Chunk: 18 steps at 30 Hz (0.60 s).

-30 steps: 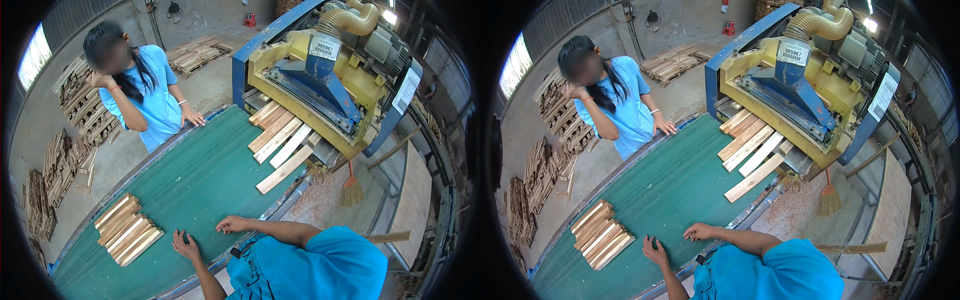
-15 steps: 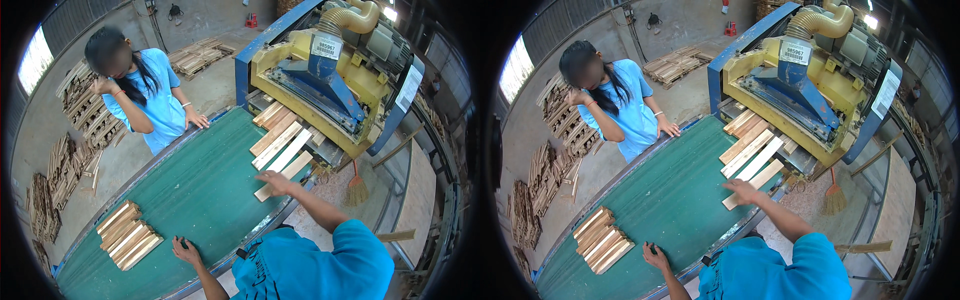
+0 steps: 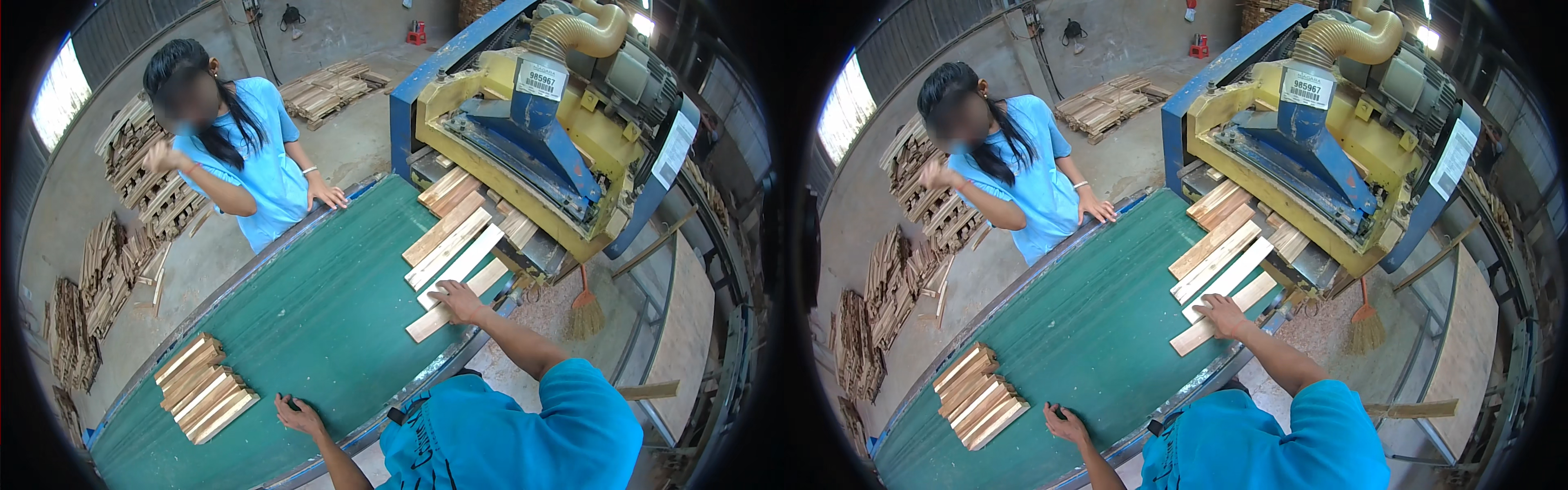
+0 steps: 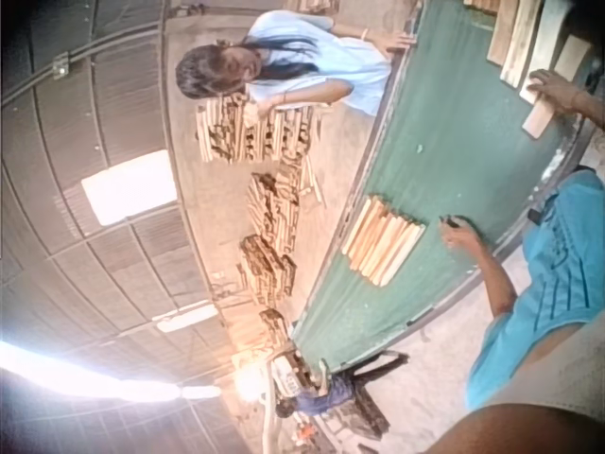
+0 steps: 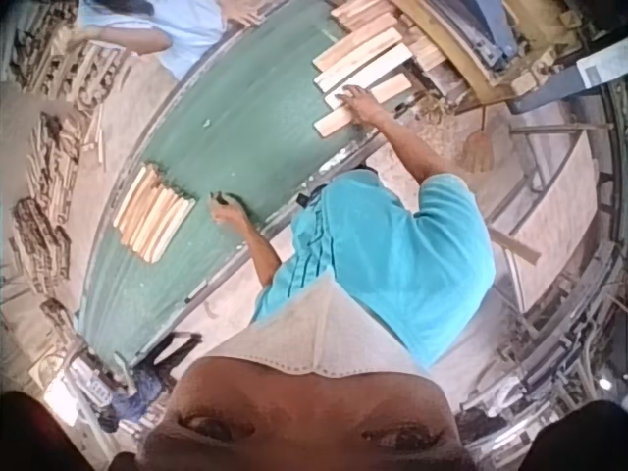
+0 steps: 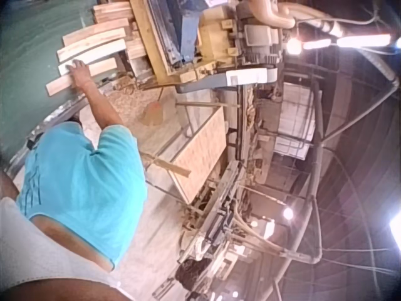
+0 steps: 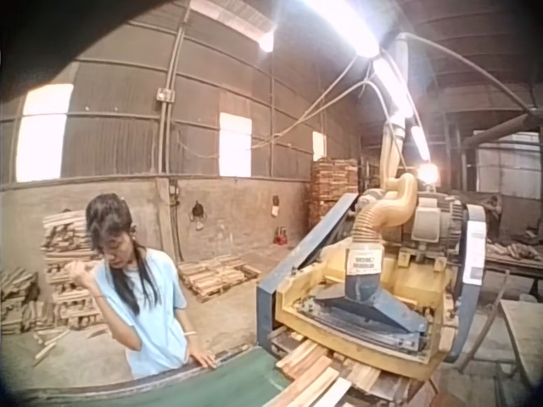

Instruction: Sorting and feeding wooden slats into a thickness planer machine in a wood shop.

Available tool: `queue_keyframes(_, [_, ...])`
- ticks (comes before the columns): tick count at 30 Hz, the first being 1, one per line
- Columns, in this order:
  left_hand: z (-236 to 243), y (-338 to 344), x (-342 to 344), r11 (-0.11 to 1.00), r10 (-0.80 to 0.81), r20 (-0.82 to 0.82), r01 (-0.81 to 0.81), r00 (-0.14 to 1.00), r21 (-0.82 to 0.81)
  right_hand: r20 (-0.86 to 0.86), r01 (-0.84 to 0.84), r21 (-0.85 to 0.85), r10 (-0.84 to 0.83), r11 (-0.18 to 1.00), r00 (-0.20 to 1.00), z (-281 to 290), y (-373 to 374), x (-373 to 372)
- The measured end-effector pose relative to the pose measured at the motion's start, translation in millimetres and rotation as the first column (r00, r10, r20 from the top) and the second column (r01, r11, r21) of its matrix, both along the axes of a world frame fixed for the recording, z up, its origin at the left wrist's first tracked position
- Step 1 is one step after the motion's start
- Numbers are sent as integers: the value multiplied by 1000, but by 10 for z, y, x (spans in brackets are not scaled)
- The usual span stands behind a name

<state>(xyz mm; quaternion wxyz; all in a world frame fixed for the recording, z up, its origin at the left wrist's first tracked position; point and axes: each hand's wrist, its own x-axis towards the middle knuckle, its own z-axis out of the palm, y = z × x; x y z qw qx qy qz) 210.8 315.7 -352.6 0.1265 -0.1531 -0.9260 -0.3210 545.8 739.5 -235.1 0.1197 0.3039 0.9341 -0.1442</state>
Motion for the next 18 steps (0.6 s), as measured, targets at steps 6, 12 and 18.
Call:
queue_keyframes(6, [-31, 10, -43, 999, 48, 79, -47, 996, -6, 101, -25, -26, 28, 999, 994, -62, -12, -214])
queue_keyframes(12, [84, 443, 193, 970, -178, 232, 131, 956, 205, 1, -57, -14, 57, 998, 998, -60, -195, -422])
queue_keyframes(18, [669, 1759, 1032, 694, -719, 216, 694, 660, 192, -54, -223, -157, 217, 962, 975, -186, -323, -659])
